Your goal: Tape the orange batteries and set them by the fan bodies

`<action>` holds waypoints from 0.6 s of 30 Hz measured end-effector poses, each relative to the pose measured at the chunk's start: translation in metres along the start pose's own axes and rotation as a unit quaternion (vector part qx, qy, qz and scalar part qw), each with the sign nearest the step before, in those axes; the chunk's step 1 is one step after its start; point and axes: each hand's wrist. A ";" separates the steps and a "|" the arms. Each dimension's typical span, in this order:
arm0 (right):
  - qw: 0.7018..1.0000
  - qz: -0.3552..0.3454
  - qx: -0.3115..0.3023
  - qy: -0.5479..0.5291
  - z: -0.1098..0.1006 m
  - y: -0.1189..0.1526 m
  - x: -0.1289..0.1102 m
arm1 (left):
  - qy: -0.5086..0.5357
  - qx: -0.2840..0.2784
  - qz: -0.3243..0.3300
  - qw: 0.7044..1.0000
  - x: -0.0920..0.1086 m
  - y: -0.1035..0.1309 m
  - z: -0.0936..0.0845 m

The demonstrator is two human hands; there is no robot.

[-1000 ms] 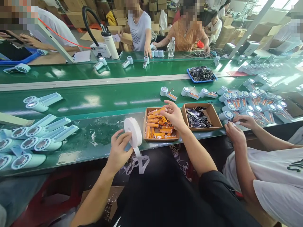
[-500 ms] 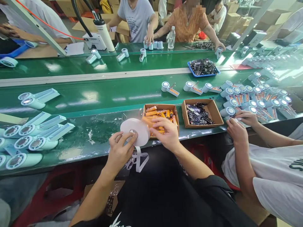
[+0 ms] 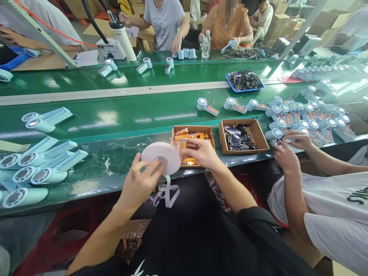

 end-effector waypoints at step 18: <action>0.967 -0.068 0.240 0.048 -0.085 0.040 0.000 | -0.048 -0.093 -0.470 0.876 -0.187 0.132 -0.016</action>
Point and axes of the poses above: each hand's wrist, its own y-axis away from the middle knuckle, its own z-axis out of the palm, x = y × z, and after that the axes turned 4 degrees about -x, right-handed
